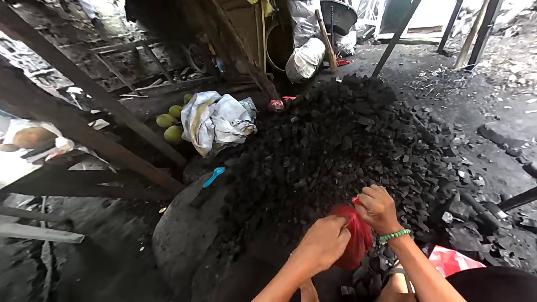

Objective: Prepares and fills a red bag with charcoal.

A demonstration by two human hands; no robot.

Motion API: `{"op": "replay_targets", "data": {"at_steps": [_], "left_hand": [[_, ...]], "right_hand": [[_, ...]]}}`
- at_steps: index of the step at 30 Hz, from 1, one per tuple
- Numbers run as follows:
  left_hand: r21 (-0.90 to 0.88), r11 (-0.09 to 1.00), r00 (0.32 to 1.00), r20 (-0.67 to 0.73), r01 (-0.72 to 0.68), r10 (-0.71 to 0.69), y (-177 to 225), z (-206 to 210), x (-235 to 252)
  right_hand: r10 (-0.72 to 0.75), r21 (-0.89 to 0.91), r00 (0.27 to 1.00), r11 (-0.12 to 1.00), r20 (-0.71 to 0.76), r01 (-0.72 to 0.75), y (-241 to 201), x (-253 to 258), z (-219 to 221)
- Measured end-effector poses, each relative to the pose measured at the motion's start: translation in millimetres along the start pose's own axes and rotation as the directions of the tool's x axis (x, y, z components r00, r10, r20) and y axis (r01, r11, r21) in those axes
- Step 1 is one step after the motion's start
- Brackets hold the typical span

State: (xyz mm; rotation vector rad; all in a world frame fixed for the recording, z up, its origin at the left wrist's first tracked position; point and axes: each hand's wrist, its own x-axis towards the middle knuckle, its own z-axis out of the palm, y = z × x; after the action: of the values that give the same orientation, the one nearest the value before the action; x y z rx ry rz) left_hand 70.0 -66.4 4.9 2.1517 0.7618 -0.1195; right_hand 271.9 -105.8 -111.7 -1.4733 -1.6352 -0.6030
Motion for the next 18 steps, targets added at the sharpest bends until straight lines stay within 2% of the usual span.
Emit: {"op": "replay_targets", "data": {"at_steps": [3,5,7,9,11,13,14,15,16,18], "left_hand": [[-0.224,0.974,0.998,0.052,0.04,-0.029,-21,6,-14],[-0.449,0.892,0.999,0.033,0.05,-0.04,-37,20,-15],[-0.673,0.736,0.997,0.015,0.068,-0.078,-45,32,-17],[-0.847,0.521,0.987,0.024,0.104,-0.158,-52,35,-14],[-0.949,0.286,0.964,0.057,0.133,-0.259,-56,31,-12],[-0.986,0.111,0.926,0.074,0.124,-0.371,-55,23,-3],[-0.992,0.078,0.909,0.058,0.099,-0.412,-53,19,3],[-0.994,0.094,0.899,0.015,0.063,-0.438,-50,16,9],[-0.988,0.151,0.899,-0.044,0.025,-0.436,-48,15,16],[-0.941,0.337,0.92,-0.158,-0.03,-0.359,-40,19,26]], "right_hand": [[0.066,-0.006,0.992,0.998,0.111,-0.066,27,-21,-5],[0.115,-0.009,0.979,0.993,0.166,-0.115,36,-33,-5],[0.18,0.001,0.96,0.983,0.212,-0.185,30,-45,-7],[0.229,0.007,0.951,0.972,0.207,-0.236,24,-50,-12],[0.238,0.007,0.961,0.97,0.144,-0.241,17,-54,-17],[0.233,0.051,0.969,0.97,0.081,-0.238,6,-56,-23],[0.226,0.09,0.973,0.969,0.053,-0.23,-3,-54,-26],[0.213,0.131,0.976,0.968,0.032,-0.216,-14,-51,-29],[0.193,0.17,0.981,0.966,0.018,-0.193,-27,-48,-30],[0.131,0.214,0.991,0.968,0.018,-0.132,-55,-40,-28]]}}
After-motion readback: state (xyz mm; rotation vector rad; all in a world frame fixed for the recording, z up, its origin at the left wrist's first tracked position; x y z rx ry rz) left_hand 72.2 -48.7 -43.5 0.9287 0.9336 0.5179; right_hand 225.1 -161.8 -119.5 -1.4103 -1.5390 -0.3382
